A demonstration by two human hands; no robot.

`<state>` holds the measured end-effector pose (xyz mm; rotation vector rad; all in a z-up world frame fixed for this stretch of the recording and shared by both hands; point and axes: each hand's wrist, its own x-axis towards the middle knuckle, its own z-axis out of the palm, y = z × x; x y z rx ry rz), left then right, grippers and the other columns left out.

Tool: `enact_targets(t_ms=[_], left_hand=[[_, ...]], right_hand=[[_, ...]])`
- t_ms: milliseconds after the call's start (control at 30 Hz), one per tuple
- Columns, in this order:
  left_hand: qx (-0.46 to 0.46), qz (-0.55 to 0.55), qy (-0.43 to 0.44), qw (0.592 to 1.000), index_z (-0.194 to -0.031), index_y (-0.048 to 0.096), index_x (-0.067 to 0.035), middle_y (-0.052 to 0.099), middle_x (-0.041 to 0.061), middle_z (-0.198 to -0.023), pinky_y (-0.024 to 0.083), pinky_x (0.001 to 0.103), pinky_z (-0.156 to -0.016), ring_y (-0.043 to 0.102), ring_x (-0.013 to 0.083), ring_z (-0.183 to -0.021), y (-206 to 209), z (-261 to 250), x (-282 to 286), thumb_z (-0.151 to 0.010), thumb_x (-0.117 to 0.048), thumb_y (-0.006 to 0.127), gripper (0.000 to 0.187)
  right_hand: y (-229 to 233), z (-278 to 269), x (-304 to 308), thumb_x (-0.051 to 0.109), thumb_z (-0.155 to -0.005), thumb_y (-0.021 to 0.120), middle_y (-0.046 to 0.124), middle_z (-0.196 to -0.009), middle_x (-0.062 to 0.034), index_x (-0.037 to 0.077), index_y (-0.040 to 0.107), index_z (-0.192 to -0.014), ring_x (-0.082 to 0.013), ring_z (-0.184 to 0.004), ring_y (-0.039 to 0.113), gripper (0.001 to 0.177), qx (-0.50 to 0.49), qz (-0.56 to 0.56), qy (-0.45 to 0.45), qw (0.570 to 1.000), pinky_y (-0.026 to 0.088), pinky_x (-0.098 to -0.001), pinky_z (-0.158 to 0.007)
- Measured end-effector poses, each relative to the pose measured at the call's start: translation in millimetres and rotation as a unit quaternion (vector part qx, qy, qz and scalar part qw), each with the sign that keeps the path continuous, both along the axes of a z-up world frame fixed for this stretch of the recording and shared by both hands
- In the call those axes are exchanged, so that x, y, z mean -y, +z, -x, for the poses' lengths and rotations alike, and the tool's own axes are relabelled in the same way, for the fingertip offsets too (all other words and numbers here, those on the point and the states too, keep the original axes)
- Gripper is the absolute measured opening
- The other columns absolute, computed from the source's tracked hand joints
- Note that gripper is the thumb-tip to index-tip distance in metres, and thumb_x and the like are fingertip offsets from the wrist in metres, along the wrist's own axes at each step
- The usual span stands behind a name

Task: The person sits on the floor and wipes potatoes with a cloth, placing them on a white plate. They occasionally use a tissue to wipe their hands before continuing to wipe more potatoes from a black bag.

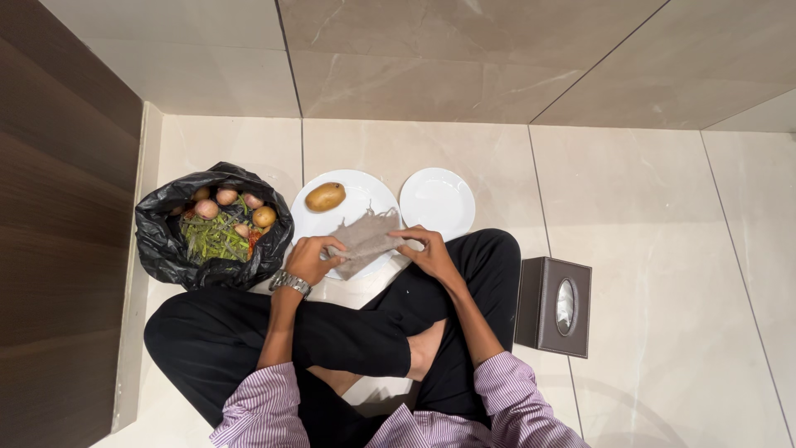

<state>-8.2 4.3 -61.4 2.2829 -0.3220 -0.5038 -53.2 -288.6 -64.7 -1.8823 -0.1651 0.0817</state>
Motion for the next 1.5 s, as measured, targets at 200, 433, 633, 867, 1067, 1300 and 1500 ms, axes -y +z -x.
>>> enact_targets(t_ms=[200, 433, 633, 867, 1067, 1300, 1500], left_hand=[[0.186, 0.174, -0.021, 0.967, -0.097, 0.072, -0.004, 0.07, 0.018, -0.114, 0.058, 0.036, -0.071, 0.066, 0.0273, -0.1, 28, -1, -3, -0.082, -0.019, 0.081, 0.023], [0.086, 0.22, 0.131, 0.963, -0.115, 0.067, -0.006, 0.077, 0.013, -0.09, 0.055, 0.032, -0.072, 0.072, 0.0224, -0.078, 33, -15, 18, -0.097, -0.026, 0.068, 0.027], [0.245, 0.285, 0.104, 0.921, -0.119, 0.067, -0.006, 0.076, 0.013, -0.101, 0.057, 0.031, -0.075, 0.072, 0.0201, -0.085, 3, -27, 13, -0.101, -0.023, 0.07, 0.025], [0.003, 0.106, 0.033, 0.994, -0.115, 0.068, -0.011, 0.06, 0.011, -0.063, 0.044, 0.039, -0.054, 0.056, 0.0211, -0.055, -56, -18, 6, -0.095, -0.027, 0.069, 0.025], [-0.018, 0.06, 0.077, 0.995, -0.114, 0.063, -0.01, 0.065, 0.017, -0.068, 0.05, 0.045, -0.064, 0.067, 0.0307, -0.064, -64, -25, 24, -0.097, -0.031, 0.063, 0.027], [-0.035, -0.041, 0.145, 0.988, -0.119, 0.058, -0.01, 0.073, 0.024, -0.092, 0.053, 0.055, -0.076, 0.069, 0.0446, -0.091, -43, -23, 25, -0.097, -0.033, 0.063, 0.032], [0.067, -0.134, 0.12, 0.981, -0.116, 0.06, -0.002, 0.067, 0.021, -0.108, 0.054, 0.051, -0.084, 0.068, 0.0398, -0.102, -48, -23, 29, -0.089, -0.025, 0.073, 0.038]], right_hand=[[16, -1, -3, 0.008, -0.093, 0.077, 0.063, -0.12, -0.0107, 0.002, 0.076, -0.108, -0.0234, -0.119, 0.058, 0.017, 0.121, -0.016, -0.012, 0.992, 0.048, -0.0378, -0.103], [33, -24, -23, 0.024, -0.104, 0.065, 0.069, -0.096, -0.0053, 0.002, 0.068, -0.114, -0.0144, -0.092, 0.064, 0.024, -0.042, -0.039, -0.117, 0.991, 0.052, -0.033, -0.087], [44, -46, -22, 0.02, -0.1, 0.07, 0.071, -0.104, -0.0062, 0.001, 0.065, -0.114, -0.0143, -0.104, 0.065, 0.024, 0.06, -0.112, -0.066, 0.99, 0.051, -0.0338, -0.1], [9, -16, -1, 0.027, -0.087, 0.08, 0.076, -0.093, -0.0098, 0.002, 0.075, -0.103, -0.0185, -0.092, 0.069, 0.031, -0.072, 0.12, 0.047, 0.989, 0.051, -0.0356, -0.095], [-5, -20, -7, 0.034, -0.092, 0.076, 0.071, -0.077, -0.0122, 0.0, 0.075, -0.108, -0.0207, -0.07, 0.062, 0.037, -0.048, 0.161, -0.028, 0.985, 0.052, -0.0374, -0.068], [3, -39, -31, 0.033, -0.094, 0.07, 0.068, -0.078, -0.0158, 0.001, 0.072, -0.115, -0.0265, -0.074, 0.064, 0.039, -0.061, 0.255, -0.041, 0.964, 0.052, -0.0401, -0.071], [-5, -41, -46, 0.038, -0.092, 0.071, 0.064, -0.127, -0.0194, 0.004, 0.067, -0.125, -0.0354, -0.117, 0.054, 0.048, 0.257, 0.379, 0.005, 0.889, 0.041, -0.0509, -0.097]])
